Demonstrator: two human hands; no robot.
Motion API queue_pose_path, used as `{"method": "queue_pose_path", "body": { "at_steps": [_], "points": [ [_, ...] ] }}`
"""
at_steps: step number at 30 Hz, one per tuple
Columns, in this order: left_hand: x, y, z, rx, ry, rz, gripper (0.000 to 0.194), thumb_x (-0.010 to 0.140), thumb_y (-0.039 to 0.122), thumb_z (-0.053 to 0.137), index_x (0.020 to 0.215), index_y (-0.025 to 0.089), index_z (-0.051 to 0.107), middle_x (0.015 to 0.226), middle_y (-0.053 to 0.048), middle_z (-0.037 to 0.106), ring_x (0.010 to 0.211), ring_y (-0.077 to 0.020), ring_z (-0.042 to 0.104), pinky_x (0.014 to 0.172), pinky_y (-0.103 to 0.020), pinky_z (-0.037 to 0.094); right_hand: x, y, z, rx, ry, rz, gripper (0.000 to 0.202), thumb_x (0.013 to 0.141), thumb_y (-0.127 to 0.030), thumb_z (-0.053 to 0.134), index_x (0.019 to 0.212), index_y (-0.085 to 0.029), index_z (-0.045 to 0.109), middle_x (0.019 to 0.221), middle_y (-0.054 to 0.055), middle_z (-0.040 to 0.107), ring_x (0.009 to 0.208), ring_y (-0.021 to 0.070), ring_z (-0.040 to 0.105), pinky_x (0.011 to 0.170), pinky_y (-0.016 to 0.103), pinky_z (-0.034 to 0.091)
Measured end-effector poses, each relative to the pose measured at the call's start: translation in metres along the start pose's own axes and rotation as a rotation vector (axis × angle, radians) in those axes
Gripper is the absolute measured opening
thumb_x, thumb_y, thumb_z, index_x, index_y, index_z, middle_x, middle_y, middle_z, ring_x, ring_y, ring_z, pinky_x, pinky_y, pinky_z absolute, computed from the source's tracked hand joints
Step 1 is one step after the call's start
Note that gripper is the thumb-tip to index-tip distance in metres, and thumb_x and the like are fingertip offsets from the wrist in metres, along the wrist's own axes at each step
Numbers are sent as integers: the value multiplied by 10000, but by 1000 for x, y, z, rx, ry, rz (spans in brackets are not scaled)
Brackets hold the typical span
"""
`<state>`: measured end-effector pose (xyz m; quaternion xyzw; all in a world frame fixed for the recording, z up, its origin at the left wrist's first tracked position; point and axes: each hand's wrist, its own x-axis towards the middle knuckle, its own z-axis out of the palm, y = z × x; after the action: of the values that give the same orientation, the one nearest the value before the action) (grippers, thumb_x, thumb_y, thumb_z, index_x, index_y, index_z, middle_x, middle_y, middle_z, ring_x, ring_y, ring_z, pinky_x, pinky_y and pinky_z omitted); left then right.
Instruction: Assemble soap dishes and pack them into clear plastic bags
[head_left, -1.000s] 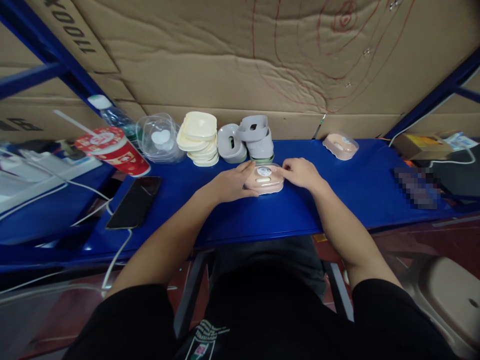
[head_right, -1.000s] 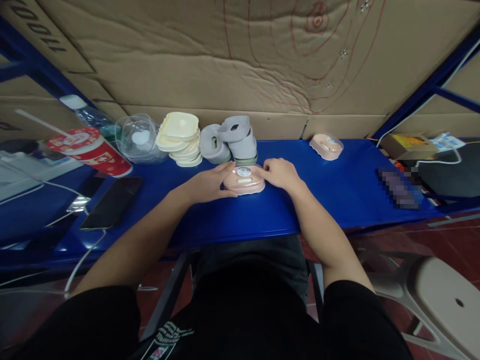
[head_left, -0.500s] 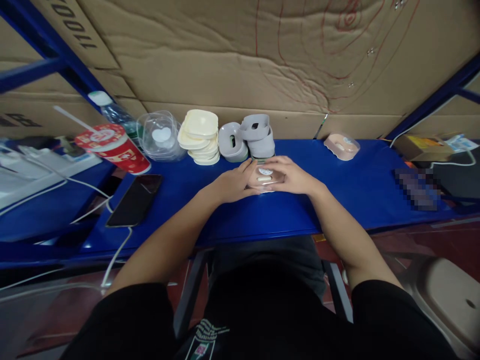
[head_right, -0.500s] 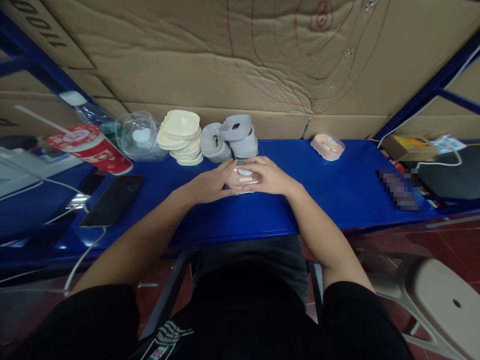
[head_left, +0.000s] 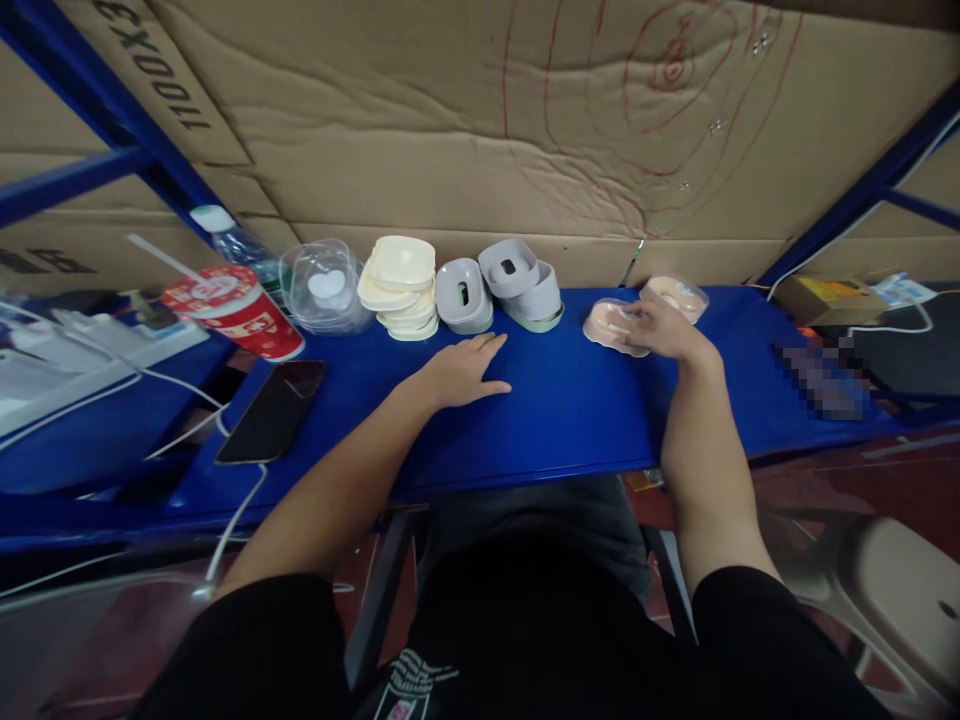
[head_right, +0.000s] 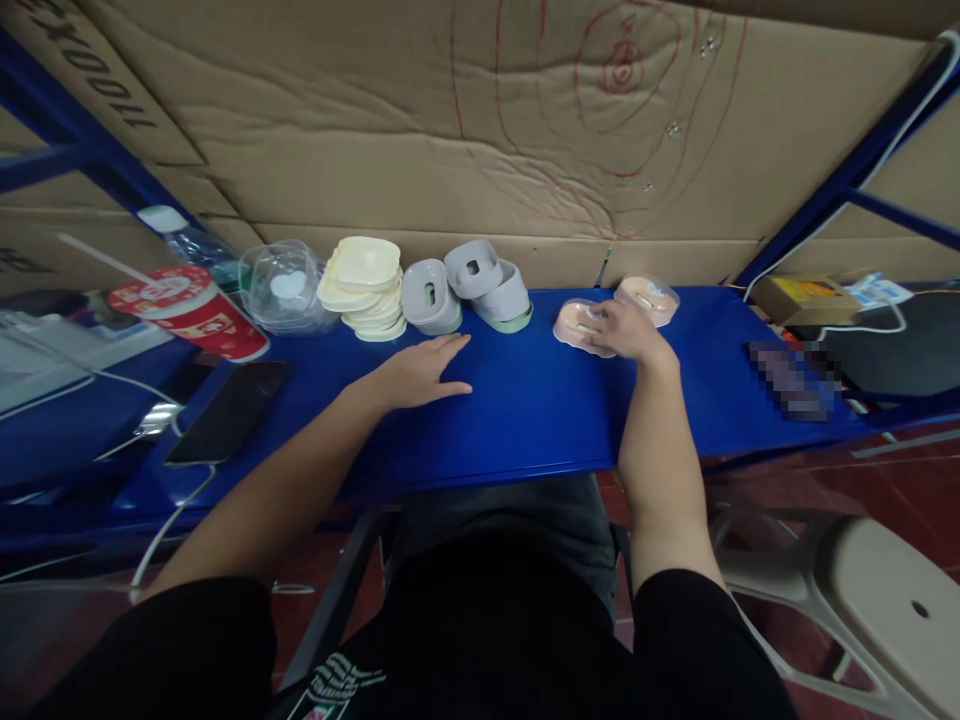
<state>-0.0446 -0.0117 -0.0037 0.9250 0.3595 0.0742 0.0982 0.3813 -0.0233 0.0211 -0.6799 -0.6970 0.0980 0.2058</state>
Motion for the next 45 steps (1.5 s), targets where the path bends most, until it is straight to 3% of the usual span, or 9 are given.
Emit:
{"method": "queue_pose_path", "body": {
  "at_steps": [8,12,15,18,24,30,34,39,45],
  "points": [
    [-1,9,-6,51,9,-64,913,1003,636,621,1703,120,342,1709,-250,442,1529,-416,512,1209,-540,451,8,12,12,-233,336,255,623,867,-472,727,1404,-155,715,1519,251,634,1433,481,553,1200,670,407],
    [0,13,-18,32,122,-171,738,1013,577,637,1627,194,494,1585,-161,621,1385,-343,652,1148,-454,508,18,1,24,-8,602,92,481,912,-482,645,1268,-175,744,1322,211,732,1274,399,661,1105,605,518],
    [1,9,-30,-29,306,-304,552,1008,512,659,1480,226,652,1308,-96,788,1166,-285,752,1039,-400,563,29,-3,39,321,564,46,392,903,-523,657,1108,-203,754,941,105,760,914,305,738,891,532,631],
    [-3,-7,-43,-35,555,-425,386,1001,449,662,1308,231,745,1073,-64,811,1044,-265,758,985,-401,570,40,0,58,511,440,113,401,813,-550,767,1025,-211,739,818,52,714,839,290,736,876,553,651],
    [-27,-52,-67,36,910,-633,425,976,491,698,1279,193,709,1366,-122,642,1209,-300,666,1020,-468,533,51,5,77,739,366,187,765,750,-611,841,1395,-243,657,1514,171,652,1489,394,567,1252,630,450],
    [-45,-76,-76,-63,830,-815,571,960,572,707,1334,145,643,1435,-140,549,1323,-393,607,1028,-594,456,49,-2,82,638,342,121,1019,736,-685,840,1591,-237,513,1698,183,493,1604,411,433,1329,654,318],
    [-40,-74,-73,-53,805,-693,504,1028,530,573,1339,146,672,1390,-104,593,1385,-350,578,1015,-540,464,45,-8,85,574,285,81,1023,728,-646,868,1578,-191,525,1640,224,554,1537,438,521,1287,655,399],
    [-30,-68,-65,-27,719,-636,267,943,336,640,1160,219,742,1366,-121,648,1253,-343,666,1037,-519,549,39,-14,83,506,261,57,896,748,-605,865,1512,-223,593,1565,191,638,1441,438,618,1239,677,453],
    [-27,-64,-63,-49,738,-578,177,857,335,747,999,235,709,1287,-128,685,1220,-360,669,1104,-532,541,35,-20,75,449,226,59,817,800,-553,830,1497,-189,606,1559,204,641,1402,414,651,1214,632,494]
  ]
}}
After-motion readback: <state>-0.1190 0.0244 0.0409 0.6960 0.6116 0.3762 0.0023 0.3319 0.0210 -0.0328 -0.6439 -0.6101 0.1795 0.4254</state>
